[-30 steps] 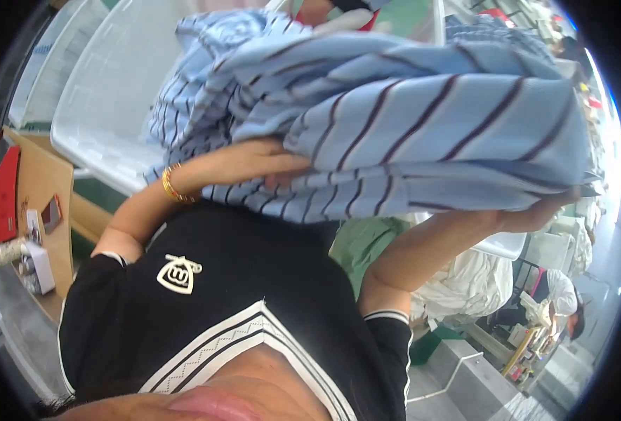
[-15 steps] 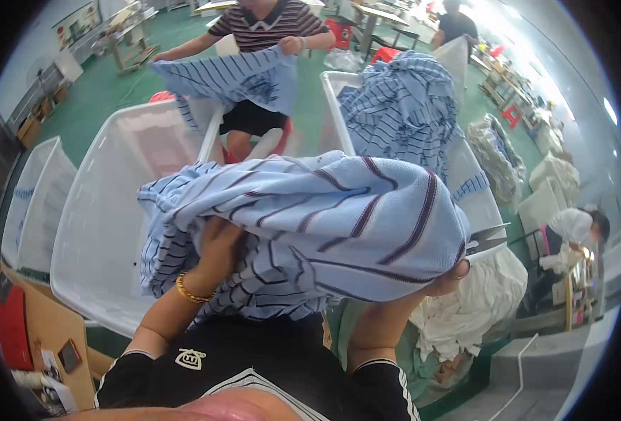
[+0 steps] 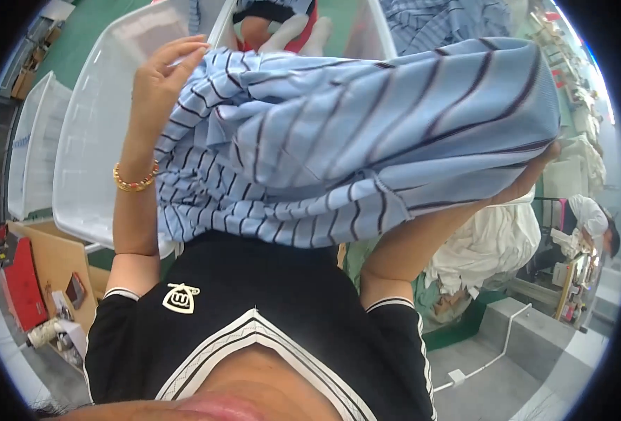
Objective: The person trims loose threads from a shirt using snips, picks up and unfolds shirts from a bin, and cuts stray threads around the buttons and collars with the snips.
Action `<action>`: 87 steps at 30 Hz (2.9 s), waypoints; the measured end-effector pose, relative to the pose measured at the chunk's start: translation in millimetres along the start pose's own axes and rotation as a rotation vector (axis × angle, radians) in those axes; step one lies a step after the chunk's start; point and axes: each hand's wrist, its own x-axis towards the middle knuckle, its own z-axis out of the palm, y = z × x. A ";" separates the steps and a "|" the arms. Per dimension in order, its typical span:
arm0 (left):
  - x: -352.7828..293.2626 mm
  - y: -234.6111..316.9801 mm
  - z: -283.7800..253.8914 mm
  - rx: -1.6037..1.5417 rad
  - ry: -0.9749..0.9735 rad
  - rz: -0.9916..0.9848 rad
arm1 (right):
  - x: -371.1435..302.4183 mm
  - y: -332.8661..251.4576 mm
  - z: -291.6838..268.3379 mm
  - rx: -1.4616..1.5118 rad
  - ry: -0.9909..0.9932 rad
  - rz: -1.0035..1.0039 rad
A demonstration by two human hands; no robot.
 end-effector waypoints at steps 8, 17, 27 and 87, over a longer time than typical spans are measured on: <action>-77.7 58.5 15.8 -0.204 -0.400 -0.293 | -33.0 5.0 -40.6 -0.080 -0.009 0.252; -125.6 33.1 32.0 -0.038 -1.044 -0.548 | -47.6 3.5 -60.8 -0.059 -0.071 0.440; -93.2 75.6 30.9 -0.569 -1.037 -0.471 | -39.7 -22.2 -75.3 -0.035 -0.135 0.537; 4.0 39.1 115.7 0.204 -0.619 0.368 | -31.3 -21.5 18.3 0.683 -0.097 0.374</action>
